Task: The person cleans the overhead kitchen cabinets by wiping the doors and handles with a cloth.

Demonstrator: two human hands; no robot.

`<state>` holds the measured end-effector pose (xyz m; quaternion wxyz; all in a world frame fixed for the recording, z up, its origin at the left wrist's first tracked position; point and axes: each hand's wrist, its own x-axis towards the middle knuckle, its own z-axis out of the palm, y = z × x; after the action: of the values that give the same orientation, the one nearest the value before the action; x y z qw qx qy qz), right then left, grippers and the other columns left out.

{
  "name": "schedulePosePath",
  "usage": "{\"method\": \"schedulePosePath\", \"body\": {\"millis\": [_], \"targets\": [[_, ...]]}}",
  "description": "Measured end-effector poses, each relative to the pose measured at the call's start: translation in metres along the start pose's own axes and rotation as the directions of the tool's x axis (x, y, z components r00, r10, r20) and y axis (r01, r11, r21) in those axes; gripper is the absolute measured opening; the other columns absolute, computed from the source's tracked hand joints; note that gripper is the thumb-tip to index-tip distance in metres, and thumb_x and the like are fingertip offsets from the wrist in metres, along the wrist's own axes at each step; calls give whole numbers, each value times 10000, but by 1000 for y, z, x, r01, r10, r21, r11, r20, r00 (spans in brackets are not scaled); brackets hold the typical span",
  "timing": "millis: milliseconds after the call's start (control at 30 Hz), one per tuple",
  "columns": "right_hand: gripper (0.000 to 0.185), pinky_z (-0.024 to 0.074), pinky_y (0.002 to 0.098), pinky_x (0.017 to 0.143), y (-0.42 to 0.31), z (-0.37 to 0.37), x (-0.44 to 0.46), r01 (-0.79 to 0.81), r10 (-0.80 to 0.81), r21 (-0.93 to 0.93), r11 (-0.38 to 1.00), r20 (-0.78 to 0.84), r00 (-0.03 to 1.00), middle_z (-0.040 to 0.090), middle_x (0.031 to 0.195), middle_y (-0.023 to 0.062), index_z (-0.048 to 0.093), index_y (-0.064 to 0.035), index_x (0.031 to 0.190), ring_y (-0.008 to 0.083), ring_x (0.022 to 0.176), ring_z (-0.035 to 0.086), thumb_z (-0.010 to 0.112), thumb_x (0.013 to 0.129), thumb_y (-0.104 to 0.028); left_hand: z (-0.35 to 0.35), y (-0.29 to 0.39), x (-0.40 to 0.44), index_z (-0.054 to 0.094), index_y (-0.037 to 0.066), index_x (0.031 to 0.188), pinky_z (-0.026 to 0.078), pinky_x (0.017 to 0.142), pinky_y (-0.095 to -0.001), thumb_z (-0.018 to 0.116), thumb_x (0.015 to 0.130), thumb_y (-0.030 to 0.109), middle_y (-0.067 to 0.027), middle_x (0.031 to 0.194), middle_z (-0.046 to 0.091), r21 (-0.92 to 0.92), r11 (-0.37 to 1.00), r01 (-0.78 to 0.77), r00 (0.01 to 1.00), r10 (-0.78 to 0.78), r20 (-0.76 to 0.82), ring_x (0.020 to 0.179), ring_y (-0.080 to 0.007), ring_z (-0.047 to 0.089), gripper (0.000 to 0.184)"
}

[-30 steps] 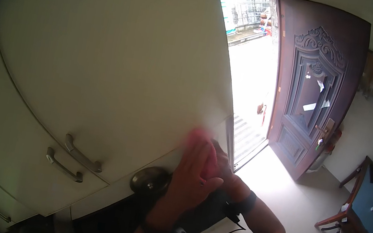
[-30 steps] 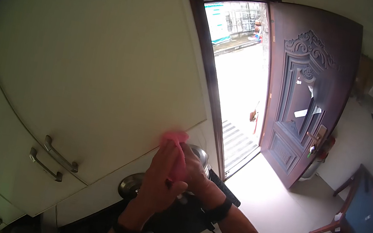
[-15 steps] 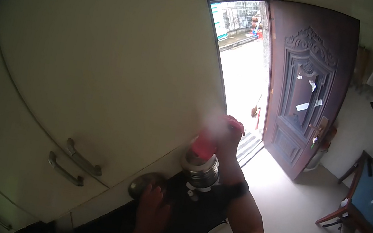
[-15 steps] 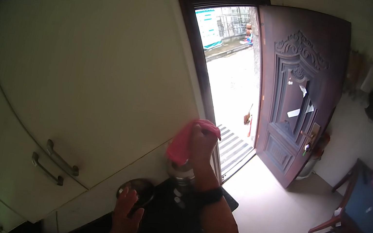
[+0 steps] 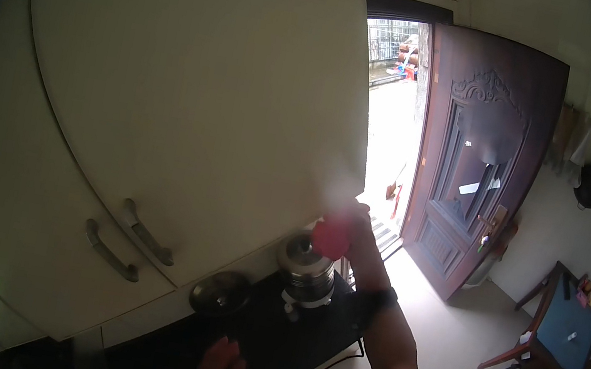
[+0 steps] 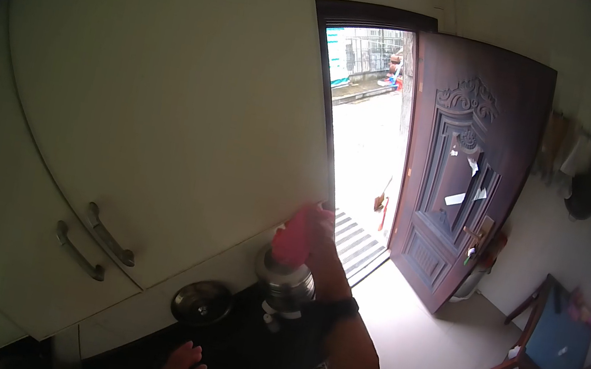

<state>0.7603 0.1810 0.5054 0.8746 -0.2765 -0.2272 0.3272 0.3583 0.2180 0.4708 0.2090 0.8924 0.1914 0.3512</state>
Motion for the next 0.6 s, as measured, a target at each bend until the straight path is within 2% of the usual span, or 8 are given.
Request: {"method": "schedulePosePath", "body": {"millis": [33, 100, 167, 233, 367, 433, 467, 600], "targets": [[301, 583, 399, 612, 18, 4, -5, -17, 17, -16, 1000, 9, 1000, 620, 919, 131, 572, 7, 1084, 247, 712, 651, 545, 1008, -284, -1, 3, 2, 704, 15, 1102, 491, 1005, -434, 683, 896, 102, -198, 1181, 680, -3, 1000, -7, 1000, 7, -6, 1162, -380, 620, 224], [311, 511, 427, 749, 41, 28, -21, -43, 29, -374, 926, -42, 999, 597, 1025, 141, 574, 2, 1114, 274, 909, 592, 577, 926, -244, -3, 15, 13, 701, 16, 1110, 495, 1001, -434, 684, 896, 101, -193, 1187, 680, -6, 1000, -17, 1000, 17, -10, 1166, -377, 617, 231], [364, 438, 456, 886, 57, 57, -37, -79, 23, -676, 732, -92, 995, 573, 1130, 151, 577, -2, 1144, 302, 1106, 532, 608, 843, -205, -4, 24, 26, 701, 13, 1113, 502, 991, -432, 689, 893, 95, -193, 1172, 685, 22, 997, -69, 997, 69, -23, 1154, -373, 627, 236], [351, 437, 452, 887, 56, 60, -33, -45, -17, -710, 703, -81, 997, 580, 1117, 152, 586, -3, 1125, 303, 1115, 537, 610, 840, -206, -8, 25, 31, 702, 12, 1114, 511, 981, -429, 693, 888, 85, -193, 1159, 690, 45, 993, -107, 993, 109, -49, 1141, -368, 637, 237], [300, 578, 380, 616, 20, -18, 9, 132, -144, -263, 956, -26, 989, 655, 853, 136, 618, 3, 986, 253, 757, 676, 558, 990, -291, -20, 10, 13, 712, 17, 1102, 531, 957, -418, 698, 878, 58, -193, 1134, 699, 62, 996, -57, 992, 63, -105, 1113, -359, 659, 229], [319, 618, 392, 634, -27, -14, 13, -95, 75, -297, 950, -78, 994, 650, 858, 131, 608, 8, 977, 237, 753, 677, 514, 1019, -294, -23, -3, -3, 718, 20, 1091, 539, 946, -411, 698, 874, 49, -192, 1128, 701, 60, 998, 7, 991, 1, -136, 1103, -354, 666, 220], [333, 632, 426, 653, -31, -13, 13, -91, 61, -355, 930, -96, 994, 632, 858, 114, 605, 2, 999, 231, 730, 675, 530, 1018, -322, -22, -10, -12, 721, 21, 1084, 542, 942, -407, 698, 873, 48, -191, 1129, 701, 53, 998, 38, 989, -30, -148, 1100, -351, 668, 214], [309, 621, 447, 624, 29, 0, 1, 137, -138, -47, 989, -16, 990, 603, 867, 99, 582, -37, 1043, 250, 689, 644, 544, 1014, -342, -23, -23, -36, 722, 15, 1083, 546, 933, -395, 690, 881, 60, -194, 1125, 703, 77, 993, 88, 984, -75, -161, 1085, -347, 674, 209]]}}
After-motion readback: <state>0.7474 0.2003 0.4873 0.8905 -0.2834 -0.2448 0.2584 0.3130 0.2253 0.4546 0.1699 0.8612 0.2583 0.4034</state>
